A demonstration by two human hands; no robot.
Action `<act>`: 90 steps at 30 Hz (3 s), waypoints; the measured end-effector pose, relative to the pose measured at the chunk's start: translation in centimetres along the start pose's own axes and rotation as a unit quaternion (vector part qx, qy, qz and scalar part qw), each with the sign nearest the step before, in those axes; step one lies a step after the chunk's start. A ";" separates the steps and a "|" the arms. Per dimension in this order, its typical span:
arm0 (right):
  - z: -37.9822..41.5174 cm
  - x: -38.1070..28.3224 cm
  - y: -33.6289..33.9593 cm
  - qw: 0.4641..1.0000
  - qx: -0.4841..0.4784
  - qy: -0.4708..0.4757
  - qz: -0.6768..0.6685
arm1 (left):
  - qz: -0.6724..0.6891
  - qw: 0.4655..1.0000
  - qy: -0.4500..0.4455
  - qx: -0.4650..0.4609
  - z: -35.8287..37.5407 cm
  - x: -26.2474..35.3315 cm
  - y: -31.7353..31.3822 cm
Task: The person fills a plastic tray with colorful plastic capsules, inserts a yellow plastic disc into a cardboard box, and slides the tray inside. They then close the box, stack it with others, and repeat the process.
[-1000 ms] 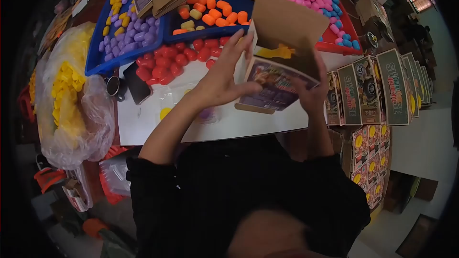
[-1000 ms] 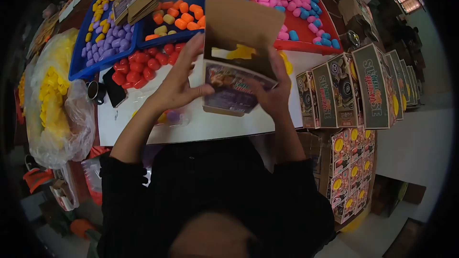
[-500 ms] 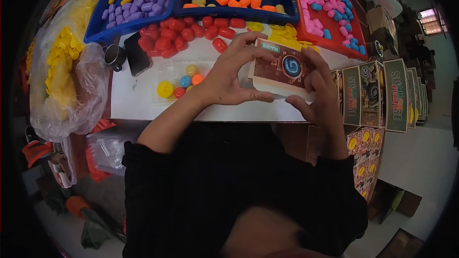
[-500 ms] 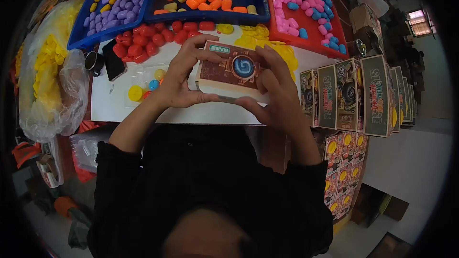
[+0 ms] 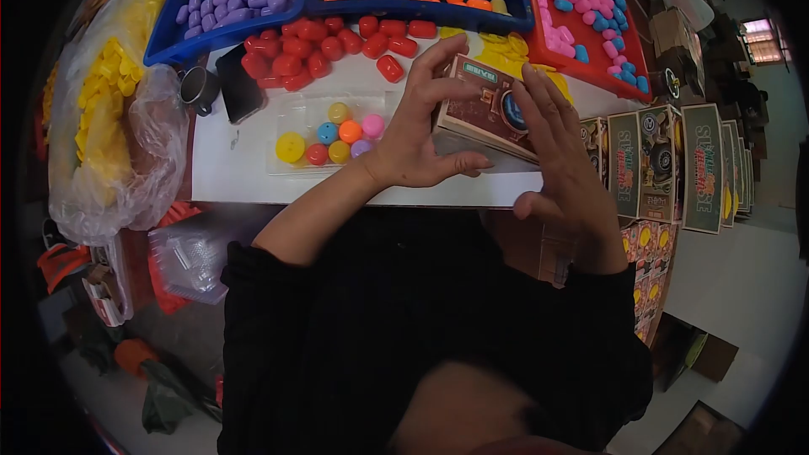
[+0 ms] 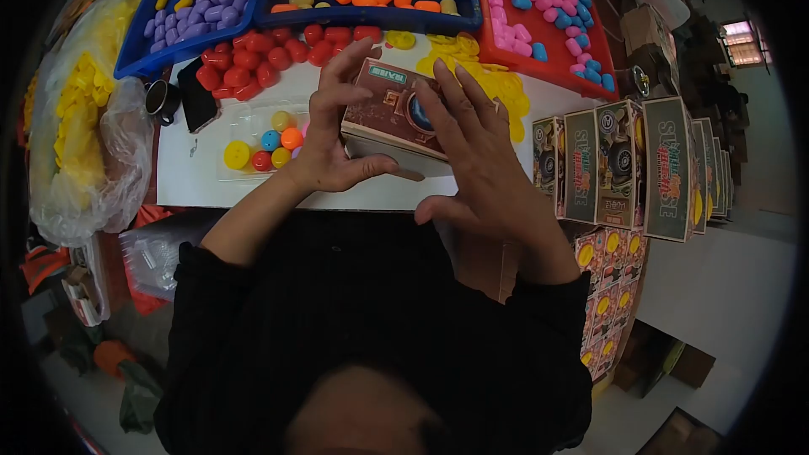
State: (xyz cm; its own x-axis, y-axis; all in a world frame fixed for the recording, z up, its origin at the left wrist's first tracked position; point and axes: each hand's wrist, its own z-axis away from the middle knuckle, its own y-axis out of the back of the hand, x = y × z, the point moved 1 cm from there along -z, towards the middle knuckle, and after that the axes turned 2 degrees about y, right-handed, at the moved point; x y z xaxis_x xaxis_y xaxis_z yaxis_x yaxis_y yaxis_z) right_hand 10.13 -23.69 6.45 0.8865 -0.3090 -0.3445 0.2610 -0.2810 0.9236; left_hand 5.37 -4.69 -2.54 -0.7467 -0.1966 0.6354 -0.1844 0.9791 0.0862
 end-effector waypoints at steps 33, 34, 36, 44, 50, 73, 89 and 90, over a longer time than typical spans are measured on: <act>15.1 3.0 -7.4 0.865 0.215 -0.339 -0.300 | -0.205 0.890 0.130 -0.385 -2.1 3.0 5.6; 14.1 1.7 -7.2 0.903 0.236 -0.317 -0.170 | -0.235 0.871 0.098 -0.419 -2.0 3.3 5.5; 11.3 -1.6 -6.0 0.942 0.235 -0.226 -0.082 | -0.242 0.877 0.077 -0.409 -1.4 3.5 5.4; 0.6 -4.9 -14.9 0.991 0.047 -0.121 0.032 | -0.373 0.858 0.078 -0.344 -0.1 3.8 6.7; -1.1 -4.6 -14.9 0.904 0.097 -0.187 -0.372 | -0.491 0.701 0.325 -0.401 4.4 3.0 12.4; -5.5 -8.3 -17.8 0.874 0.095 -0.111 -0.463 | -0.242 0.902 0.233 -0.273 7.4 1.2 15.9; -5.8 -8.3 -17.8 0.889 0.081 -0.069 -0.445 | 0.147 0.692 0.685 -0.176 11.6 1.0 19.8; -5.9 -8.3 -17.9 0.890 0.081 -0.070 -0.444 | 0.182 0.680 0.683 -0.194 11.1 0.9 18.8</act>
State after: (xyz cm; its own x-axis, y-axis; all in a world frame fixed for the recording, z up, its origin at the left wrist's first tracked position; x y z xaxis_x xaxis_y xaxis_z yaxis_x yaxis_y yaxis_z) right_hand 0.36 -10.77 -6.19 0.2991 -0.0062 -0.9542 0.7660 -0.5948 0.2440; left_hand -5.88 12.96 -8.89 0.6412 0.0363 0.7665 0.2336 0.9422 -0.2401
